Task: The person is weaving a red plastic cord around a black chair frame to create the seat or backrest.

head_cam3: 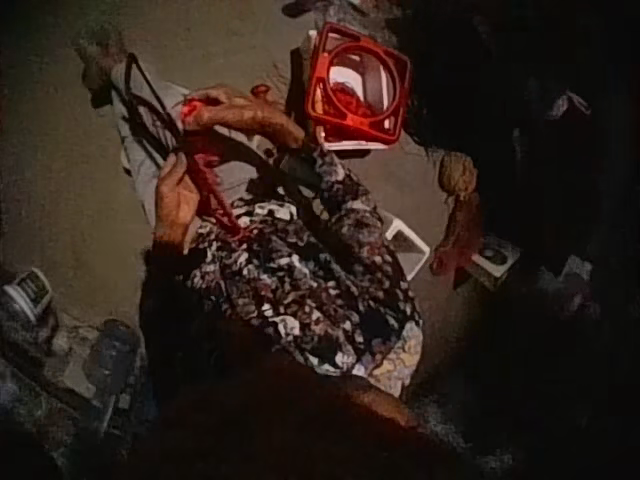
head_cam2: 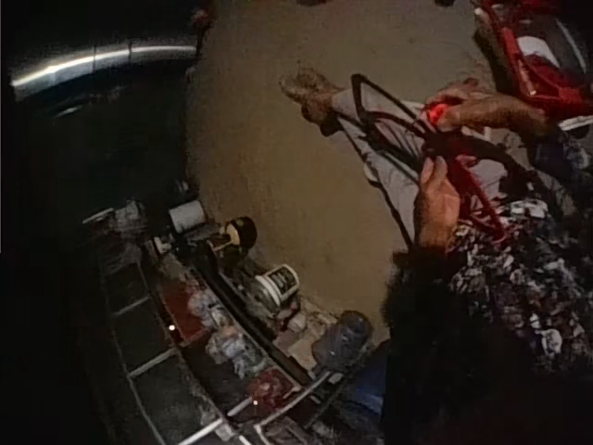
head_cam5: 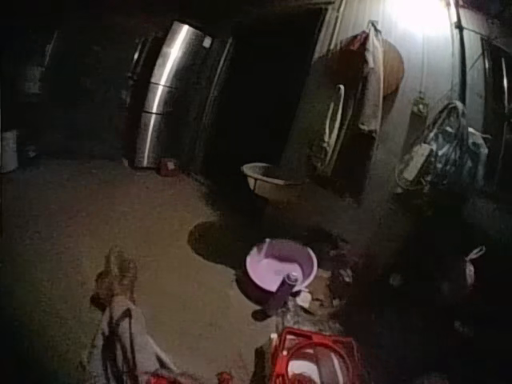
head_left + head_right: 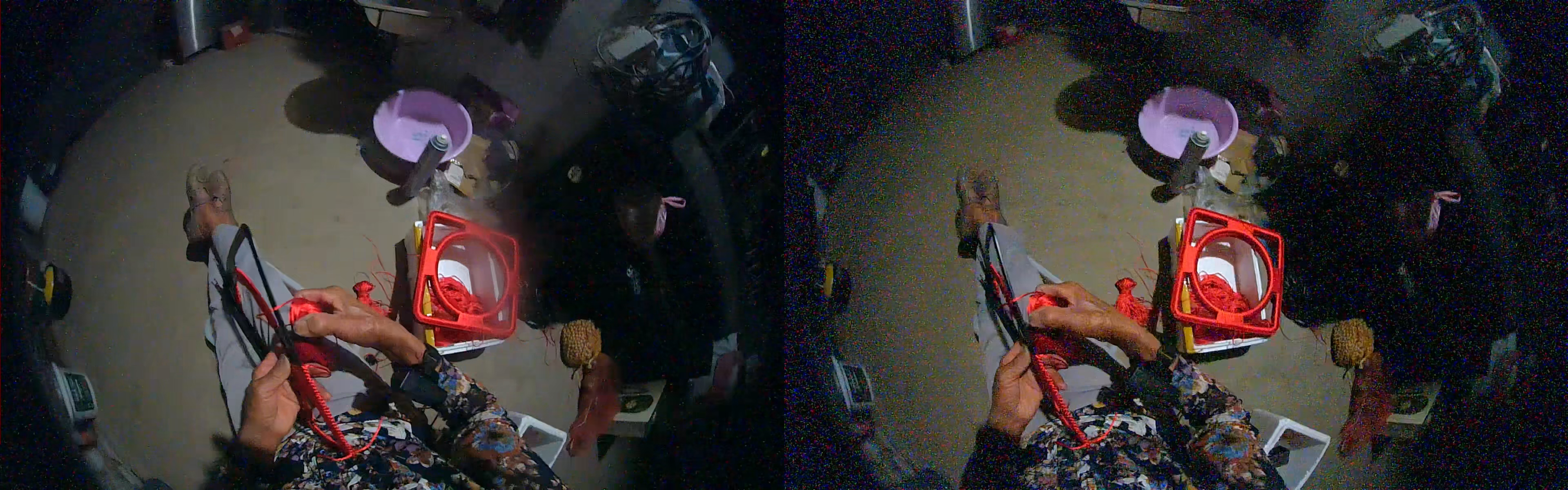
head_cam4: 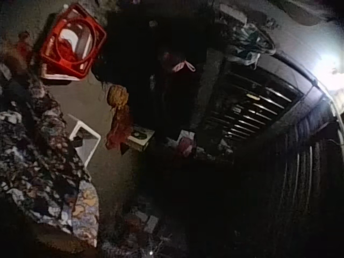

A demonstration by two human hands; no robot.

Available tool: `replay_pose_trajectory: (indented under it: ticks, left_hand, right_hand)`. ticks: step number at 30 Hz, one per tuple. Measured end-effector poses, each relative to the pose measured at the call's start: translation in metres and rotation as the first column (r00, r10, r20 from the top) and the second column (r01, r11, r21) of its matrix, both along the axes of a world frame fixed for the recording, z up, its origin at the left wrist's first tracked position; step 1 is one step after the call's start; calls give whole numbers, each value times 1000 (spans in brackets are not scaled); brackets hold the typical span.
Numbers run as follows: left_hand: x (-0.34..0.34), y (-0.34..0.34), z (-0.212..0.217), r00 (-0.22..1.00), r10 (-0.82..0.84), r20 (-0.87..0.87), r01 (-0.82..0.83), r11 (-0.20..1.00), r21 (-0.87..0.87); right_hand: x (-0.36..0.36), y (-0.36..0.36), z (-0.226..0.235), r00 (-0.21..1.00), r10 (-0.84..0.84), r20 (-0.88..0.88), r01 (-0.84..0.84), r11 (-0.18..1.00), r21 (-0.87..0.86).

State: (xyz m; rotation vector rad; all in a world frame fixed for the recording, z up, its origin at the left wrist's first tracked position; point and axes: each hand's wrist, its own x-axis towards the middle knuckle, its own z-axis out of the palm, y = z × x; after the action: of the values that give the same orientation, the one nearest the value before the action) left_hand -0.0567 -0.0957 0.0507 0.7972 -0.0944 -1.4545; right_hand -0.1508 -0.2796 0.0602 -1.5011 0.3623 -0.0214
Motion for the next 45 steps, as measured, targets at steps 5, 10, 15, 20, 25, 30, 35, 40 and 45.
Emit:
replay_pose_trajectory:
  ticks: [5, 10, 15, 20, 25, 30, 35, 40, 45]
  left_hand:
    - [-9, -5, -7, 994, 67, 84, -76, 991, 110]
    - [-2, -8, -4, 996, -4, 86, 6, 1000, -30]
    - [1, -5, -12, 996, -19, 91, 20, 1000, -11]
    - [-3, -10, 9, 995, -64, 79, 59, 997, 55]
    - [-9, -15, 16, 985, 37, 170, -57, 991, 118]
    - [-4, -9, 15, 958, 175, 226, -218, 959, 182]
    - [-14, -17, 22, 986, 159, 52, -166, 972, 169]
    - [-11, -17, 25, 967, 165, 193, -200, 964, 178]
    - [-3, -11, 31, 983, 25, 182, -47, 992, 121]
  right_hand:
    - [-11, -30, -42, 982, -34, 185, 16, 995, 95]
    - [-37, -56, 6, 931, -296, 212, 359, 843, -400]
    - [-54, 1, -5, 977, -204, 65, 208, 976, -66]
    - [-33, 34, -1, 936, -260, 238, 250, 966, 70]
    - [-33, 40, -22, 876, -442, 192, 391, 884, 256]
    - [-105, -45, 22, 710, -627, 320, 250, 650, 717]
    - [-204, -102, 113, 537, -783, 315, 584, 614, 531]
    - [-249, -120, 133, 356, -744, 565, 312, 665, 679]
    - [-282, -117, 99, 425, -694, 582, 395, 720, 570]
